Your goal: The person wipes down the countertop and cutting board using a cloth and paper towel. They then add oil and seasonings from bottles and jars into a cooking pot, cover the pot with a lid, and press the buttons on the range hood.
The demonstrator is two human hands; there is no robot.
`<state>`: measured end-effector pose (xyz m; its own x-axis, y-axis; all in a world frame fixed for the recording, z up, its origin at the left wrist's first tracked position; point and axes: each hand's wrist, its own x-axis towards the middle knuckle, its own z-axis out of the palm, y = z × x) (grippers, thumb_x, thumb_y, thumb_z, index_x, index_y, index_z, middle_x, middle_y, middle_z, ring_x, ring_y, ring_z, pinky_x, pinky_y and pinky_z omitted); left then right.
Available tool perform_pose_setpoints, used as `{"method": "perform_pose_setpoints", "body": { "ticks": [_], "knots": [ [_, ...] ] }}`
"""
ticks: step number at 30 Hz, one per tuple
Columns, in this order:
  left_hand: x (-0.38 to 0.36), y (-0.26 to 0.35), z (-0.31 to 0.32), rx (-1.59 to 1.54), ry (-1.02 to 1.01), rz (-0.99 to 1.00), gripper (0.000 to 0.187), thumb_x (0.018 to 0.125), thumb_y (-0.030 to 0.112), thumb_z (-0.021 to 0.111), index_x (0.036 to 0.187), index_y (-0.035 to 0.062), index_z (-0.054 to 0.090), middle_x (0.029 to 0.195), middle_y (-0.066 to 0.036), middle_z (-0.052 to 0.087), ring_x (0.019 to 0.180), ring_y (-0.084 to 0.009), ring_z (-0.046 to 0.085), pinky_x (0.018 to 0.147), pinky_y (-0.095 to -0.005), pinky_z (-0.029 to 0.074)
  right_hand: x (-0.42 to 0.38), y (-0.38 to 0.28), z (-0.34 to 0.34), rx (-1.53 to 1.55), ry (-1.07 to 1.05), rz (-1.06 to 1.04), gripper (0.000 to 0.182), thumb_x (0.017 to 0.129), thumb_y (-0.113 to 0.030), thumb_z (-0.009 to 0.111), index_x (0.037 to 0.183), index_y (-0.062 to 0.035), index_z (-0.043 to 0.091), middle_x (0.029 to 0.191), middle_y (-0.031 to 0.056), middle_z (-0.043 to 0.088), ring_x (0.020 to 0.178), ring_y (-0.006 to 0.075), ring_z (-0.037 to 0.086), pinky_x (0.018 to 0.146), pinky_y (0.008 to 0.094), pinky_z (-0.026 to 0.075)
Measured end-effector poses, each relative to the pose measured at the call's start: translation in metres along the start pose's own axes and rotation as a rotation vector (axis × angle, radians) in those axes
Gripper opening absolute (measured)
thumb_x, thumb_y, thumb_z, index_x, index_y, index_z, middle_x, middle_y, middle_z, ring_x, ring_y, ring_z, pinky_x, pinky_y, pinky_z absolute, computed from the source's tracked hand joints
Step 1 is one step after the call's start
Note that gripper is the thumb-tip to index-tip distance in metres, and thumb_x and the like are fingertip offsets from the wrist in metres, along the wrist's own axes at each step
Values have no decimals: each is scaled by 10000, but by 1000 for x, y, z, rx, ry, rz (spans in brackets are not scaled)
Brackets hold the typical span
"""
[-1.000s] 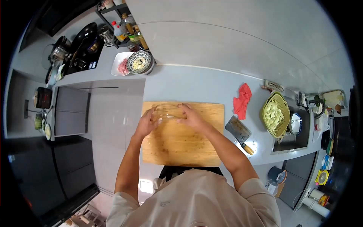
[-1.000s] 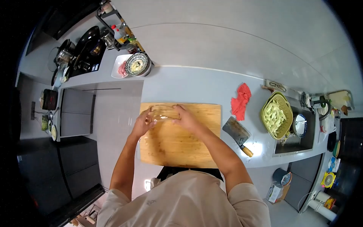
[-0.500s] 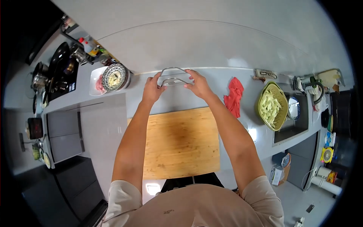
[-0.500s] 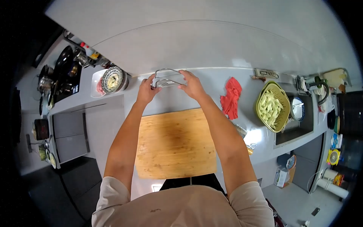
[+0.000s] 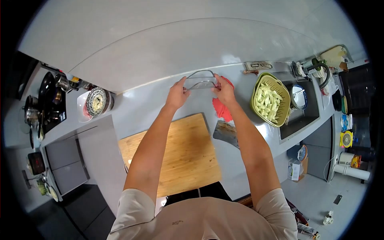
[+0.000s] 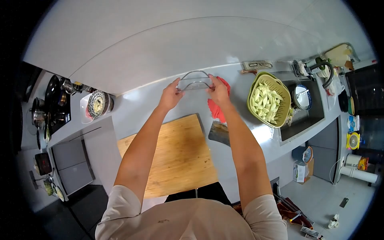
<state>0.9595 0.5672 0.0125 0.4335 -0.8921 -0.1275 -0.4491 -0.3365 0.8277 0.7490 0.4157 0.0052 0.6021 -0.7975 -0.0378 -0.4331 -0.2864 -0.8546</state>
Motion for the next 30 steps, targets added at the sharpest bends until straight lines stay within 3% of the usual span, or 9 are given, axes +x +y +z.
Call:
{"method": "perform_pose_setpoints", "body": {
  "ticks": [5,9,11,12,15,18,21,25,30],
  "knots": [
    [10,3,42,62,-20,174,688,903,18,637,1555,42,418,1501,-230,523,1256,-391,611,1061,-432,516,7,30,-19,-214,224,-34,604,822,38,740,1405,-60,615,1158,159,683,962,307,679,903,409,555],
    [15,4,64,188,-56,214,701,902,32,609,1567,34,388,1555,-242,462,1356,-415,525,1144,-434,451,-7,27,-22,-347,409,-2,572,830,-19,733,1385,-33,595,1289,190,626,1131,399,612,974,485,511],
    [10,10,70,123,-57,161,647,900,57,642,1519,41,456,1508,-253,507,1291,-424,570,1079,-445,492,-27,9,-13,-509,577,-62,583,836,-78,752,1389,-33,575,1358,193,582,1212,422,559,1000,505,491],
    [7,13,72,92,-58,135,620,899,69,659,1495,45,490,1484,-259,530,1258,-429,592,1046,-450,512,-39,4,-11,-584,516,18,594,842,-165,779,1382,-54,559,1444,192,504,1274,441,495,1021,513,481],
    [-3,28,74,203,55,124,382,913,160,738,1268,32,676,1096,-215,720,941,-373,714,831,-428,575,-69,6,-3,-606,361,166,587,854,-227,790,1371,-60,569,1448,191,487,1276,415,494,1033,496,488],
    [-10,45,76,263,75,14,225,915,234,749,1014,32,755,803,-193,708,772,-385,693,716,-452,542,-75,19,-7,-539,315,235,538,889,-226,773,1358,-59,567,1455,195,476,1210,435,560,982,508,525],
    [-21,55,84,173,171,-35,246,922,275,742,921,30,761,733,-197,682,713,-396,664,677,-463,517,-77,29,-16,-447,317,335,515,908,-195,754,1373,-67,573,1426,209,501,1179,449,594,988,508,521],
    [-12,60,113,159,208,-6,162,929,168,708,1036,54,751,866,-202,723,838,-446,682,746,-505,545,-80,40,-23,-417,351,218,459,948,-160,695,1376,-67,556,1424,216,501,1131,488,621,950,541,532],
    [-13,66,120,7,183,66,365,939,24,584,1284,85,686,1062,-208,734,927,-436,695,830,-504,560,-100,39,-29,-632,487,-75,440,936,-107,678,1364,-83,578,1373,188,550,1155,426,607,969,489,527]
  ]
}}
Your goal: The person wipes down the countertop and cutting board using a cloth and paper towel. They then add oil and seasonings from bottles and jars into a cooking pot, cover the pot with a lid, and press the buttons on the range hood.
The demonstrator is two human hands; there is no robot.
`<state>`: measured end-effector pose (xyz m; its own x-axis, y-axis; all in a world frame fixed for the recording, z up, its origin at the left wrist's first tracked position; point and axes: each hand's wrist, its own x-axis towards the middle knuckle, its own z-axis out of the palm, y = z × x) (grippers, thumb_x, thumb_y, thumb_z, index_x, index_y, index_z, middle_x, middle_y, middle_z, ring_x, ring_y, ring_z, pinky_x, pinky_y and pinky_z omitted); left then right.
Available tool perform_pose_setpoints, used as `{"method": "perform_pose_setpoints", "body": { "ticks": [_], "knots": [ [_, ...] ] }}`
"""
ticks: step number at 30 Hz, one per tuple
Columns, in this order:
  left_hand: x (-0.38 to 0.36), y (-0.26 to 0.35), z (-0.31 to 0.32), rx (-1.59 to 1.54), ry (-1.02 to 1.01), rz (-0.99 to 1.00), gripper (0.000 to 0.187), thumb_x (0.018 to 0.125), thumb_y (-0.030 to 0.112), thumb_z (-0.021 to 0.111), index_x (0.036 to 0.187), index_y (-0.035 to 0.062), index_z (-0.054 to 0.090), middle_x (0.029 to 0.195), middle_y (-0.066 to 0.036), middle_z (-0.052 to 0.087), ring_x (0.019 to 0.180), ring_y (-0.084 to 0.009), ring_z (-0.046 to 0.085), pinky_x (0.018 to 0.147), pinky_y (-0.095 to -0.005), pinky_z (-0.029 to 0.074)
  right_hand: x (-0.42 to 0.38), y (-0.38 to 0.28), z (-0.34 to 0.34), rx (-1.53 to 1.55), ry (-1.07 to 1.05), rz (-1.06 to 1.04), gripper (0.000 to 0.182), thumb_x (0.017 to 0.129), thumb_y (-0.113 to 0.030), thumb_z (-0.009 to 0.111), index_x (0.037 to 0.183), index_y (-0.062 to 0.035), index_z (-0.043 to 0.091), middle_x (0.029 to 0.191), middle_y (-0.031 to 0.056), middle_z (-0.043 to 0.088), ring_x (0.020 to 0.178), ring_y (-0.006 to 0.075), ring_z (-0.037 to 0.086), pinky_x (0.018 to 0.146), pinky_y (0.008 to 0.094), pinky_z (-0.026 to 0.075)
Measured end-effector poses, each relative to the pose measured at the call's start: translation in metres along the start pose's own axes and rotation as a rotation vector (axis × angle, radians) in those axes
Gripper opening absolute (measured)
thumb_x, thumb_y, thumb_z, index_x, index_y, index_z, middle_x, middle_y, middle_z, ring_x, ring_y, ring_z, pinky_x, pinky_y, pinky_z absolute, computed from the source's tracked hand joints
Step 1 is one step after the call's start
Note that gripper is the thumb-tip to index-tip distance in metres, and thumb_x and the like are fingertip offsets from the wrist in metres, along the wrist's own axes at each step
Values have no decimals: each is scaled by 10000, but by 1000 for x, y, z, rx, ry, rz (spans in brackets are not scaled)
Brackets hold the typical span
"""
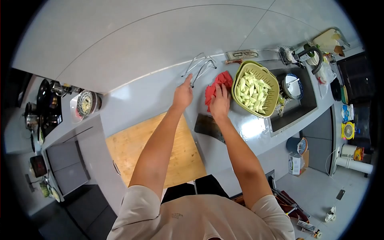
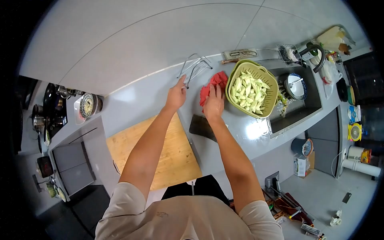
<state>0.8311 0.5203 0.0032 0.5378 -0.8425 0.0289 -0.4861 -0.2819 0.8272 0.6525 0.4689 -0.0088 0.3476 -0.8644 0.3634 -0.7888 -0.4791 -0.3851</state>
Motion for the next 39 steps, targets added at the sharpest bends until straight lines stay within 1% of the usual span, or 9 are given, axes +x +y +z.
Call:
{"method": "perform_pose_setpoints", "body": {
  "ticks": [3,7,12,18,24,26,30,33,39],
  "knots": [
    [-22,-17,-18,-33,21,53,413,967,7,581,1370,85,629,1211,-196,726,978,-384,729,850,-417,586,-14,-12,-21,71,24,-83,367,905,-62,677,1269,-93,653,1287,153,597,1101,373,606,942,456,528],
    [-72,-39,-60,26,66,25,359,972,8,592,1320,65,662,1183,-168,739,967,-295,740,825,-367,589,-42,-19,-29,236,-162,-266,280,864,-29,685,1127,-107,736,1129,117,646,1015,344,605,888,443,531],
    [-153,-19,-101,59,18,-189,279,970,13,633,1238,43,705,1111,-135,750,923,-217,729,791,-311,575,-86,-12,-70,181,-326,-135,213,826,-110,764,1035,-113,719,1074,105,653,1035,341,614,896,460,520],
    [-245,-40,-113,-156,127,-143,235,976,20,661,1203,32,721,1069,-105,756,906,-167,715,762,-286,563,-162,32,-117,-136,-342,-11,328,806,-186,827,1095,-144,677,1102,100,639,1054,345,616,904,494,495],
    [-327,-92,-171,-66,271,-142,227,949,13,657,1166,30,723,1028,-136,744,797,-214,715,701,-308,570,-176,38,-107,-159,-220,-24,316,833,-172,806,1109,-125,659,1100,127,638,1038,361,618,882,502,500],
    [-349,-107,-194,-1,314,-203,251,933,1,647,1172,24,717,1050,-143,737,847,-256,710,748,-349,575,-183,11,-118,-158,-155,-127,286,862,-157,776,1119,-108,659,1100,144,649,1042,374,620,894,505,503],
    [-389,-142,-235,378,552,-84,337,901,-31,615,1226,17,686,1109,-183,714,998,-363,673,870,-458,557,-222,-47,-94,203,-352,65,204,929,-169,683,1097,-53,675,1099,199,686,1074,420,621,926,506,514],
    [-419,-180,-256,424,699,-282,402,878,-48,608,1272,17,654,1149,-226,692,1100,-420,625,937,-501,520,-236,-71,-79,217,-457,70,215,932,-188,682,1087,-40,676,1090,214,693,1042,443,635,909,527,520],
    [-425,-226,-286,161,473,-598,283,941,98,595,1180,-35,667,1067,-298,696,958,-479,667,831,-507,541,-230,-70,-51,160,-465,173,287,932,-233,676,1123,-19,664,1040,248,695,1031,460,646,903,541,522]
  ]
}}
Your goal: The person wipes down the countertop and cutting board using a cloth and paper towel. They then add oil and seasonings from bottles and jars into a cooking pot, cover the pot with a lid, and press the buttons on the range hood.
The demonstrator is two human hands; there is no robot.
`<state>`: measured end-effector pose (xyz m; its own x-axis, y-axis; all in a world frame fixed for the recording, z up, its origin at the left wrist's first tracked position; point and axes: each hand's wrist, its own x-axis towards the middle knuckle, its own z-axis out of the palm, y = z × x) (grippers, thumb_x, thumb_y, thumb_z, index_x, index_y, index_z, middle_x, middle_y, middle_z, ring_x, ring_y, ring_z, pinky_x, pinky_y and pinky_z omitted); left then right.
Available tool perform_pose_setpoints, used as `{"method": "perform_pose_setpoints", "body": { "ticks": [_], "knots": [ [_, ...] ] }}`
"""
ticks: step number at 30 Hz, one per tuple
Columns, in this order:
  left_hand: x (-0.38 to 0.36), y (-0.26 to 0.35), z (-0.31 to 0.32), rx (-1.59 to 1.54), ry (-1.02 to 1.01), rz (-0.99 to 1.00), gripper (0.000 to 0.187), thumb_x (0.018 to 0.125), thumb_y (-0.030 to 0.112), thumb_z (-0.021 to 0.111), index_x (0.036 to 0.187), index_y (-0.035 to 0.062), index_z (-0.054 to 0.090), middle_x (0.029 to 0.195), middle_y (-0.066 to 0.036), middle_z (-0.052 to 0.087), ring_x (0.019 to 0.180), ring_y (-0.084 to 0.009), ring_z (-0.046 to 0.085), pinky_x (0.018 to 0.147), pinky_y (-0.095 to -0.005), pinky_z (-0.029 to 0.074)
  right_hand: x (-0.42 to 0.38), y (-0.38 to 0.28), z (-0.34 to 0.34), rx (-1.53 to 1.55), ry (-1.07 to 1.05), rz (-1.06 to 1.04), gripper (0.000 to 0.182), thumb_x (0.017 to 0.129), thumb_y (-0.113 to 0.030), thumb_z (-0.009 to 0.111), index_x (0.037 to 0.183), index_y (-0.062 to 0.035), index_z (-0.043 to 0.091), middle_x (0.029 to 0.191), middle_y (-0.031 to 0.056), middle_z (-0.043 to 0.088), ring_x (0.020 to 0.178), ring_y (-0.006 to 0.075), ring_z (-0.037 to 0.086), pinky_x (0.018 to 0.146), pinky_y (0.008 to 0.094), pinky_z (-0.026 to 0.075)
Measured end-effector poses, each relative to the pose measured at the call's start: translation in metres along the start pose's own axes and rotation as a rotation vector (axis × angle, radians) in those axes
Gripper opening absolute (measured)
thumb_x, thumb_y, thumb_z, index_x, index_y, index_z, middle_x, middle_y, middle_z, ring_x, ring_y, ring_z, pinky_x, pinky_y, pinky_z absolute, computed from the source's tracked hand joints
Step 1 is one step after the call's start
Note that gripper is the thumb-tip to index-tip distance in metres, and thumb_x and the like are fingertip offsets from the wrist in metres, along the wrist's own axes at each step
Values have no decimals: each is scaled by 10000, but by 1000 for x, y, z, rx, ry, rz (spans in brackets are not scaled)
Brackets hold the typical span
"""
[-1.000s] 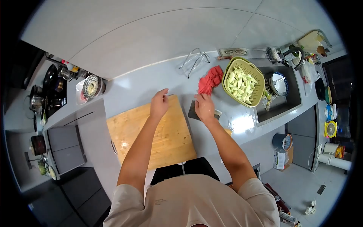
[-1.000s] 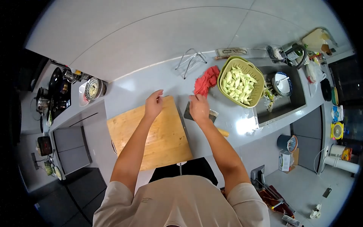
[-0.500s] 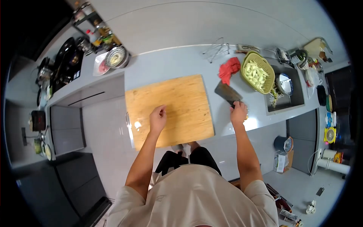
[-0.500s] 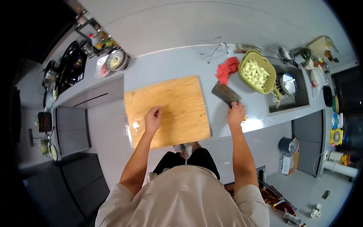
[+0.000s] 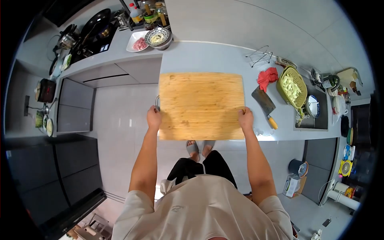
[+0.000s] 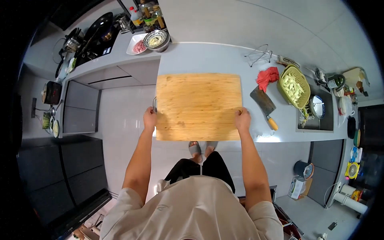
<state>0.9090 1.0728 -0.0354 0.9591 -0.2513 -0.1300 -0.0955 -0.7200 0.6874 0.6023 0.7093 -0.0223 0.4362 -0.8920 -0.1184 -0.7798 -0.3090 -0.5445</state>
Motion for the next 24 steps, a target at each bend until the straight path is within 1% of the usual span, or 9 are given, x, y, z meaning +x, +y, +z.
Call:
{"method": "perform_pose_setpoints", "body": {
  "ticks": [4,7,10,12,15,18,19,21,24],
  "knots": [
    [24,-2,10,5,19,-45,311,1006,226,600,1030,-73,684,979,-296,712,861,-448,695,758,-499,543,9,8,7,-50,23,-39,306,914,-226,681,1143,-25,666,1025,250,697,1034,456,647,909,547,521],
    [30,21,-2,-226,-105,-370,425,1043,335,617,1028,-87,661,941,-213,720,814,-351,695,739,-467,546,1,3,5,-55,39,-70,317,904,-222,681,1160,-34,667,1029,245,700,1033,453,648,920,551,520],
    [23,50,-14,-555,-113,-620,478,1043,404,638,1050,-74,643,907,-109,681,774,-235,642,713,-413,543,-7,0,0,-31,68,-88,318,902,-221,677,1164,-41,673,1034,242,705,1014,449,656,921,552,518],
    [25,54,-14,-586,-91,-551,439,1029,419,663,1039,-18,618,953,-88,674,811,-201,635,708,-386,541,-7,0,0,-8,78,-123,317,905,-224,676,1166,-46,681,1046,235,712,1006,440,664,919,553,518],
    [34,67,-27,-714,-103,-453,353,1030,382,677,972,49,576,938,-55,642,796,-155,599,673,-351,519,1,-3,1,41,31,72,323,912,-235,680,1174,-46,698,1073,219,722,1023,424,676,913,515,529],
    [27,127,-64,-929,-142,-349,293,1033,308,687,891,89,555,839,-13,589,722,-117,548,615,-313,474,5,-8,-6,239,-112,178,351,930,-273,699,1199,-48,708,1101,190,734,1041,359,695,913,449,538],
    [22,153,-79,-1011,-155,-311,284,1033,282,692,866,100,553,799,3,570,693,-105,530,594,-299,457,2,-17,-12,311,-131,232,350,941,-276,701,1193,-33,708,1086,164,732,1011,310,683,889,421,534],
    [18,189,-103,-978,-211,-207,339,1000,256,736,782,123,512,728,37,513,626,-77,444,542,-280,377,-10,-41,-27,454,-174,336,353,965,-282,704,1182,-3,708,1056,113,729,950,212,658,843,365,525],
    [2,241,-140,-930,-234,-75,378,945,144,769,715,137,469,651,70,462,569,-54,379,506,-263,311,-5,-21,7,555,-149,273,368,980,-292,695,1209,-4,699,1071,80,717,961,183,637,862,341,510]
  ]
}}
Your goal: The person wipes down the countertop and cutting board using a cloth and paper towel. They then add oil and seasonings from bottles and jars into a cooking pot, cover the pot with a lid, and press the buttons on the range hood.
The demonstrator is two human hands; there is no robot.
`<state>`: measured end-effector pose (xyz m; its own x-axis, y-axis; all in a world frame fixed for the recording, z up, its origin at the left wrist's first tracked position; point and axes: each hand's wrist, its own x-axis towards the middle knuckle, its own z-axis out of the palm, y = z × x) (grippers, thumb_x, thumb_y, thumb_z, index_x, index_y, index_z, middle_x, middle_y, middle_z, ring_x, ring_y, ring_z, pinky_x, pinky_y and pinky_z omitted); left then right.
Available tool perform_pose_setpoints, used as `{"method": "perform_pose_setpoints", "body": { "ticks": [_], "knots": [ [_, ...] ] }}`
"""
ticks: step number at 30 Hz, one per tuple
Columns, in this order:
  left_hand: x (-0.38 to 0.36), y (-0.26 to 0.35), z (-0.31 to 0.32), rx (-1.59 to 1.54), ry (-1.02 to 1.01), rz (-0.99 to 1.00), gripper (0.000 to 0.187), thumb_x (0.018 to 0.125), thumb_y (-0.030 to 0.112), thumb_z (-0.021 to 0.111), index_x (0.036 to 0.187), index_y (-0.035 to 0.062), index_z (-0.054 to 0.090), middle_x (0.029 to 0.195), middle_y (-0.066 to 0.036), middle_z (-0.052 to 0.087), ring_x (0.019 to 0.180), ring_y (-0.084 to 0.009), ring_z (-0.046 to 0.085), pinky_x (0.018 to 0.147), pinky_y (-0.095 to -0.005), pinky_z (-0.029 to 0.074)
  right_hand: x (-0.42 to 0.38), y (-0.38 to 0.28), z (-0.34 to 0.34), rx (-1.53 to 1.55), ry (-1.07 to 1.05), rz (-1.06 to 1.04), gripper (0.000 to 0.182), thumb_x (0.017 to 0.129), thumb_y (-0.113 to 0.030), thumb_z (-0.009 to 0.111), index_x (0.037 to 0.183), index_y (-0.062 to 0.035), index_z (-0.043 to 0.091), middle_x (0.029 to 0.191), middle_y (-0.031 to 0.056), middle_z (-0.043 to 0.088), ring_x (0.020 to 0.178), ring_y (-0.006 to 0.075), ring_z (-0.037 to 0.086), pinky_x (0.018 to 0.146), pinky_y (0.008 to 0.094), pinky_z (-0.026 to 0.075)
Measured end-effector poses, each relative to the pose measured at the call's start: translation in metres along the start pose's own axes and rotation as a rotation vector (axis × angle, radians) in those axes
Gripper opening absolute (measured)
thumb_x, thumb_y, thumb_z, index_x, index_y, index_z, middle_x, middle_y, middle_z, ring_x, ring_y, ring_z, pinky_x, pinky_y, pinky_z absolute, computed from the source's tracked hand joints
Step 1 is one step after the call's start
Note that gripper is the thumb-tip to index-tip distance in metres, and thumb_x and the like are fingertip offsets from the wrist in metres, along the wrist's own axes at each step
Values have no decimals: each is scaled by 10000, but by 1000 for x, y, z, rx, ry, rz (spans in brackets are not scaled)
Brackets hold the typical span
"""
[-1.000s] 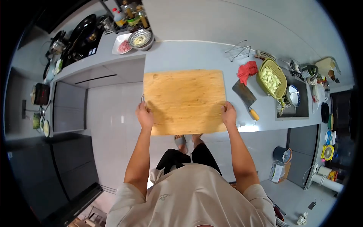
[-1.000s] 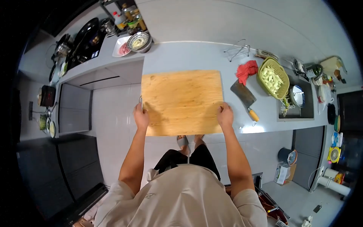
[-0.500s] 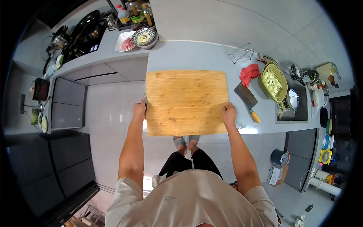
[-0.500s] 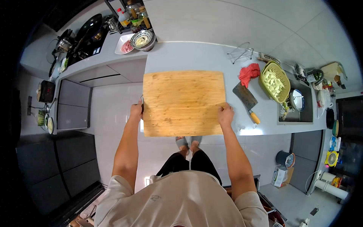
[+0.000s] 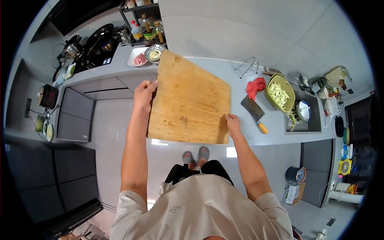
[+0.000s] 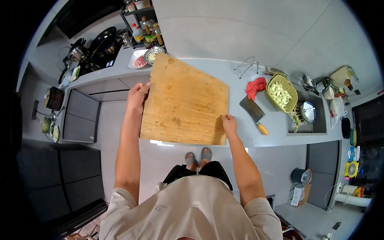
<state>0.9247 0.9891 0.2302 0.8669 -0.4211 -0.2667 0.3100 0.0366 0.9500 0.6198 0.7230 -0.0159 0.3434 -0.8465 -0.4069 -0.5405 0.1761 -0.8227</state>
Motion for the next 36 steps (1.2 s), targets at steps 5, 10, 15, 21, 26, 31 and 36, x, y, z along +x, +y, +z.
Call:
{"method": "perform_pose_setpoints", "body": {
  "ticks": [5,10,15,21,26,31,36],
  "knots": [
    [-26,64,31,85,-87,184,343,901,28,763,728,107,478,672,64,481,588,-45,412,519,-251,323,-13,-26,17,57,-58,-90,402,999,-309,670,1247,7,677,1051,90,712,996,196,651,860,343,518],
    [-58,100,67,98,-156,421,327,887,10,773,735,77,492,712,58,501,646,-42,442,573,-240,377,-56,-153,-4,464,-261,-17,503,1032,-391,620,1345,1,577,1141,113,656,1009,215,655,843,362,564],
    [-121,112,99,449,-168,695,247,909,79,768,786,47,556,762,-9,641,648,-73,519,576,-275,446,-96,-273,-54,917,-404,-18,870,1001,-658,554,1500,32,379,1364,231,519,1184,377,606,985,510,553],
    [-162,48,119,731,-375,1398,205,783,42,813,772,57,610,972,-113,765,735,-224,715,596,-345,563,-120,-295,-125,1031,-663,81,771,946,-665,570,1317,11,563,1387,209,586,1254,368,596,1035,504,532],
    [-197,-31,115,783,-521,1431,164,758,90,802,801,60,647,1066,-88,758,815,-255,744,677,-350,603,-78,-162,-145,1049,-597,190,458,908,-287,604,1256,8,648,1161,172,736,980,305,745,863,433,621],
    [-212,-40,91,744,-660,1058,258,809,192,827,973,41,695,1192,-165,720,1074,-334,695,926,-422,558,-93,-91,-154,920,-643,329,566,880,-249,598,1359,52,580,1216,196,715,1044,328,728,910,444,607],
    [-168,-126,-5,1024,127,418,476,969,347,719,1299,10,648,1277,-198,682,1190,-398,632,1048,-464,483,-119,-68,-146,768,-620,235,640,970,-226,606,1547,-38,401,1422,150,600,1224,284,655,997,434,569]
  ]
}}
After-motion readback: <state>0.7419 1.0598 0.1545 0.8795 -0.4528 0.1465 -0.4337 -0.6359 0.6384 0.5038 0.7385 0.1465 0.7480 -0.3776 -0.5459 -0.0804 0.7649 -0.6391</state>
